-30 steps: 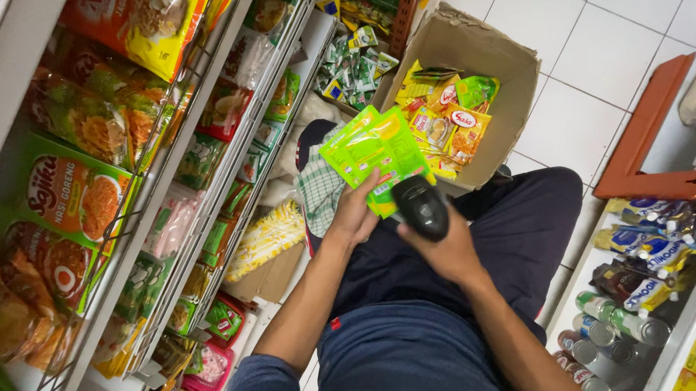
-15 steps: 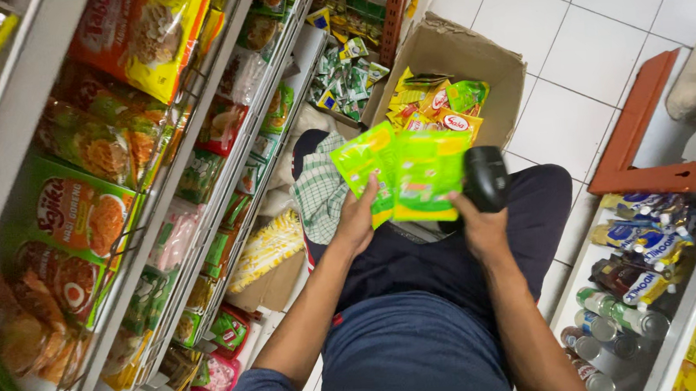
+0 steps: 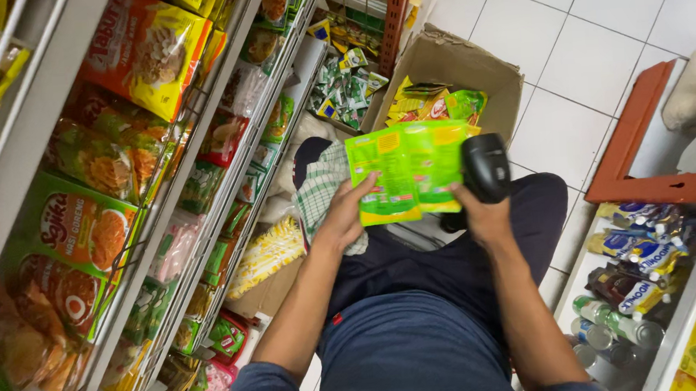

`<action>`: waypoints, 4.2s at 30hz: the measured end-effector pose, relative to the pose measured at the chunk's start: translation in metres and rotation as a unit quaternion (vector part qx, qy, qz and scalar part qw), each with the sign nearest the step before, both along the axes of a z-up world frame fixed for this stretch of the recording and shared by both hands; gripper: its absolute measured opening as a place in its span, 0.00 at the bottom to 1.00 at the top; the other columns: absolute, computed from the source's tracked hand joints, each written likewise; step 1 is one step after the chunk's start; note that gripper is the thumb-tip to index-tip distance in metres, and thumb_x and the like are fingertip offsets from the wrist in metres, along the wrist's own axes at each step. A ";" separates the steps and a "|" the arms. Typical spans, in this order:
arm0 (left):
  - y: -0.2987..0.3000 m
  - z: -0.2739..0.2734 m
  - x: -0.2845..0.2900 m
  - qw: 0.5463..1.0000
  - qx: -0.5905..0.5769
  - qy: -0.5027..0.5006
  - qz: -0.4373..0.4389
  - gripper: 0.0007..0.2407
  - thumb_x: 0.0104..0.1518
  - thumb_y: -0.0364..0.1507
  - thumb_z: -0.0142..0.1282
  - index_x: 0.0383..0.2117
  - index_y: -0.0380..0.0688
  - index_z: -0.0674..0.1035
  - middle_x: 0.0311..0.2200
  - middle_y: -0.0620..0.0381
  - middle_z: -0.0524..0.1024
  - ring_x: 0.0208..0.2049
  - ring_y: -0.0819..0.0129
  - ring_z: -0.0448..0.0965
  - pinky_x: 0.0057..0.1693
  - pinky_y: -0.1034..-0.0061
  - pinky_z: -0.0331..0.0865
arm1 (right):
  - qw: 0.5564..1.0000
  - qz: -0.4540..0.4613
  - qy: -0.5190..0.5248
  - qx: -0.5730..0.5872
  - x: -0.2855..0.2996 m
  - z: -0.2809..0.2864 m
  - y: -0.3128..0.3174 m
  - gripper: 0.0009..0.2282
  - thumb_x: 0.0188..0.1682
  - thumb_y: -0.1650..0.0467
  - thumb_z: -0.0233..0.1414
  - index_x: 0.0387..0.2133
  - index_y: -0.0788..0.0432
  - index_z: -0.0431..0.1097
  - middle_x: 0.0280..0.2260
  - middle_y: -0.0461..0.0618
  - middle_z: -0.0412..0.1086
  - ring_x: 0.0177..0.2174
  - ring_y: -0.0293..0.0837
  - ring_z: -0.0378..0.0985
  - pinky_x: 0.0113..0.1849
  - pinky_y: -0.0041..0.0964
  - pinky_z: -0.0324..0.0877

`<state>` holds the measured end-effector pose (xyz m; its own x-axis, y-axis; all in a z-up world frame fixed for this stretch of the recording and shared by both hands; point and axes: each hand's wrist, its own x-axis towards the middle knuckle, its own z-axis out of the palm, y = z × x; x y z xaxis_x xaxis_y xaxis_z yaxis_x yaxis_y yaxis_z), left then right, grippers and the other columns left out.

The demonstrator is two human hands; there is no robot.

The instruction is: The person uses a handheld scanner to scan barcodes on packets of food seasoning while taking them from a cardboard box and placing them on shelves.

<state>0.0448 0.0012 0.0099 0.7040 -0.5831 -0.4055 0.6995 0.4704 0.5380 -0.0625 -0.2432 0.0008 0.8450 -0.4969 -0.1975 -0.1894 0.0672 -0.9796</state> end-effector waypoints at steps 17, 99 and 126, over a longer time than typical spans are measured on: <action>-0.010 -0.002 0.020 0.988 0.058 -0.046 0.136 0.14 0.66 0.31 0.50 0.49 0.33 0.78 0.48 0.51 0.80 0.48 0.68 0.81 0.56 0.74 0.73 | 0.960 0.219 0.113 -0.132 0.005 0.067 0.062 0.08 0.46 0.68 0.61 0.30 0.63 0.75 0.22 0.48 0.77 0.24 0.38 0.79 0.31 0.35 0.74; -0.001 0.047 0.033 0.935 0.151 -0.203 0.249 0.11 0.63 0.24 0.57 0.48 0.37 0.71 0.45 0.52 0.78 0.46 0.72 0.79 0.55 0.75 0.73 | 0.993 0.009 -0.118 -0.030 0.087 0.041 0.089 0.20 0.45 0.77 0.64 0.50 0.63 0.68 0.44 0.48 0.70 0.43 0.40 0.73 0.46 0.36 0.71; -0.037 0.101 0.172 0.855 0.230 -0.312 0.345 0.10 0.61 0.27 0.62 0.41 0.31 0.80 0.34 0.54 0.82 0.35 0.77 0.80 0.41 0.83 0.73 | 0.882 -0.140 -0.274 0.356 0.238 0.110 0.092 0.18 0.47 0.80 0.60 0.49 0.56 0.66 0.41 0.46 0.70 0.40 0.42 0.77 0.43 0.38 0.75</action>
<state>0.2166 -0.0354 0.1106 0.9790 0.1782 0.0992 -0.1492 0.2938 0.9441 0.1755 -0.1514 0.1109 0.7744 -0.6160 -0.1444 0.4210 0.6720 -0.6092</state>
